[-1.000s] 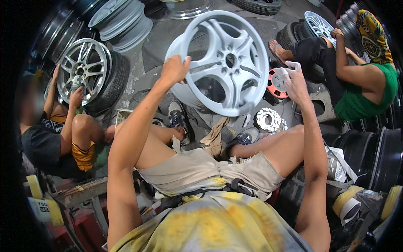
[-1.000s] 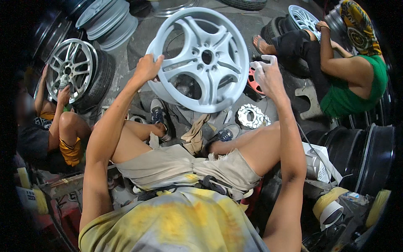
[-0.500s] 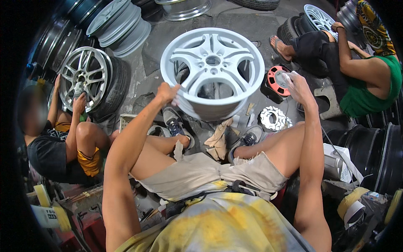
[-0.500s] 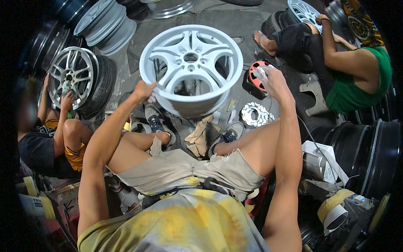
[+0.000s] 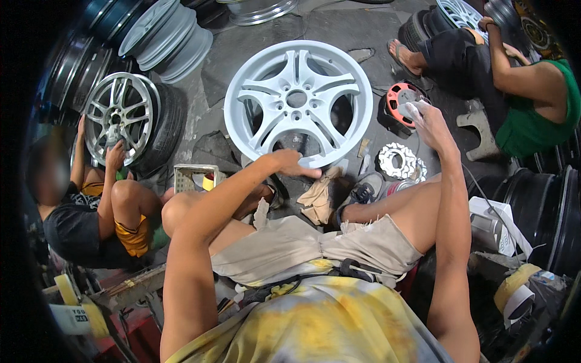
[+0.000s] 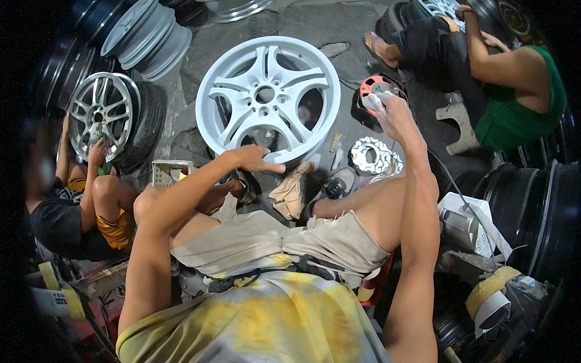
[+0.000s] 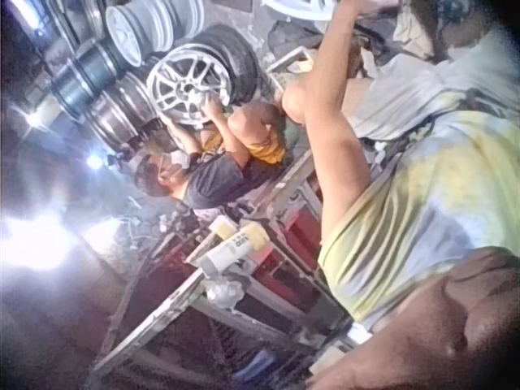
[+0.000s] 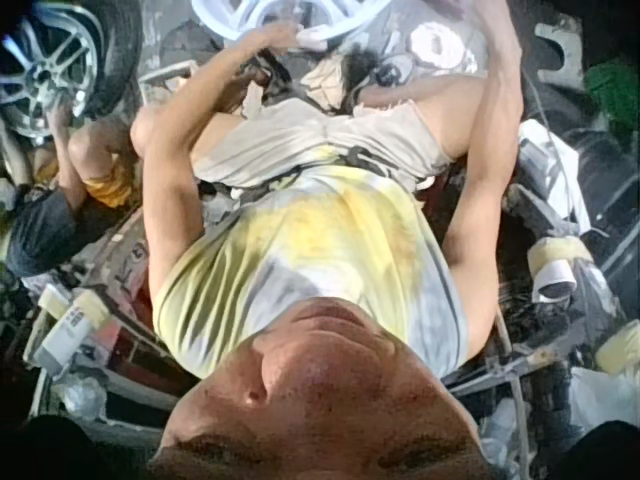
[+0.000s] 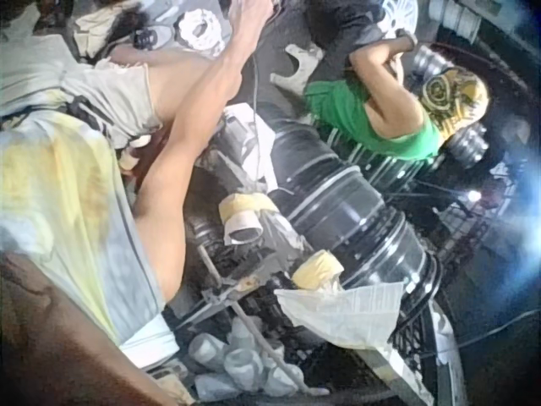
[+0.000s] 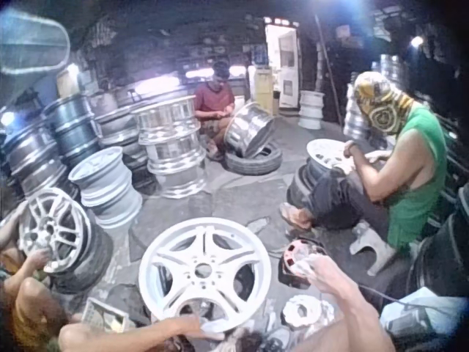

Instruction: The person sits on the floor and scrubs a silver car wheel with a cloth, focusing on the spokes and rim. They rotate the wheel to access different areas and continue scrubbing until the end of the clip.

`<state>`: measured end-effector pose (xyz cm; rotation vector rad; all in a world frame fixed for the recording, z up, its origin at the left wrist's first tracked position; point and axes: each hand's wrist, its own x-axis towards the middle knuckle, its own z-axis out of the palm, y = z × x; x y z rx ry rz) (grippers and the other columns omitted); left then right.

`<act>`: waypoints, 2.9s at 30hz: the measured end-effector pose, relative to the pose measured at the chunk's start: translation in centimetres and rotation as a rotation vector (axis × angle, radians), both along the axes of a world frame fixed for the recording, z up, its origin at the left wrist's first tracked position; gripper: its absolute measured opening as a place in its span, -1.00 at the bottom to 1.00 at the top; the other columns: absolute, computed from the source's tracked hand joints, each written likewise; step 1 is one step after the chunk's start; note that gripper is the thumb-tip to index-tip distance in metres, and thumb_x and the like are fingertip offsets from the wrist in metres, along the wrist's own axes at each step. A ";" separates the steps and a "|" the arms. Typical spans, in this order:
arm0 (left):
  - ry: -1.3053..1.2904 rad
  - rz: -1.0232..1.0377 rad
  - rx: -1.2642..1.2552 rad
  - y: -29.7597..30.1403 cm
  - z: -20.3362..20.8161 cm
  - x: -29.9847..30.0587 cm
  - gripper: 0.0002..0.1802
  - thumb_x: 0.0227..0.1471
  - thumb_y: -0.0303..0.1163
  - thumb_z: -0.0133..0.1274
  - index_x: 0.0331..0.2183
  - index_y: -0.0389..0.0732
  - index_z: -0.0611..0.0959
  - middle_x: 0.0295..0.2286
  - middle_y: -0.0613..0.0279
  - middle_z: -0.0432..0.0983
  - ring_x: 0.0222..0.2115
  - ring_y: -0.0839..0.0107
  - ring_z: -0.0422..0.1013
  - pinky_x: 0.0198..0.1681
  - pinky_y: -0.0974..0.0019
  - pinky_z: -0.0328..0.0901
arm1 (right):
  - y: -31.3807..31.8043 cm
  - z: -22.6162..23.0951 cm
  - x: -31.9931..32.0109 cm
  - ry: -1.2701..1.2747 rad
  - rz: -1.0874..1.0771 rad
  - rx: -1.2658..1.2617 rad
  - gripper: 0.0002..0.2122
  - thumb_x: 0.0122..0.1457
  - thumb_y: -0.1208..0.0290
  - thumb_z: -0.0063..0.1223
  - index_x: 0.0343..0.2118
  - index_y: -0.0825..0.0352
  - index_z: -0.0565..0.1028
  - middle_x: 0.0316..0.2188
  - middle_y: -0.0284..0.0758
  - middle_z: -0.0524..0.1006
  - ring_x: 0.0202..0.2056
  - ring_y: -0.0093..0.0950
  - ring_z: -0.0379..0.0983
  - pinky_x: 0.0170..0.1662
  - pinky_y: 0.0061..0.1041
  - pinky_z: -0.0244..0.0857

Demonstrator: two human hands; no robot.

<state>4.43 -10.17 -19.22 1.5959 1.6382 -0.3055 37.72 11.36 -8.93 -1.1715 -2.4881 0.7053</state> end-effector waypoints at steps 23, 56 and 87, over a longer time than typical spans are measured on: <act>0.321 0.194 0.155 15.7 -4.9 -5.9 -0.69 -0.05 -0.43 -0.01 -0.25 -0.31 0.69 -0.45 -0.07 0.59 -0.34 -0.06 0.61 -0.17 0.04 0.49 | -0.9 1.2 -0.9 0.071 0.004 -0.092 -0.77 0.32 0.38 -0.03 -0.20 0.44 0.59 -0.33 0.06 0.57 -0.24 0.04 0.52 -0.14 -0.12 0.34; 0.334 -0.067 0.644 18.7 -6.8 -10.4 -0.66 0.13 -0.42 -0.08 -0.06 -0.15 0.60 -0.52 -0.04 0.60 -0.57 0.20 0.57 -0.53 0.15 0.44 | -0.7 0.3 -3.9 0.000 0.090 -0.146 -0.68 0.34 0.21 0.01 -0.19 0.40 0.62 -0.34 0.03 0.52 -0.23 -0.02 0.46 -0.12 -0.11 0.31; 0.177 0.050 0.457 3.0 0.0 2.6 0.22 0.17 0.40 -0.15 0.24 -0.70 0.10 0.24 -0.62 -0.01 0.33 -0.30 -0.04 0.38 -0.05 -0.08 | -1.4 0.5 -2.9 0.034 0.109 -0.061 -0.68 0.31 0.24 0.07 -0.35 0.48 0.60 -0.38 0.09 0.51 -0.27 0.04 0.46 -0.16 -0.07 0.30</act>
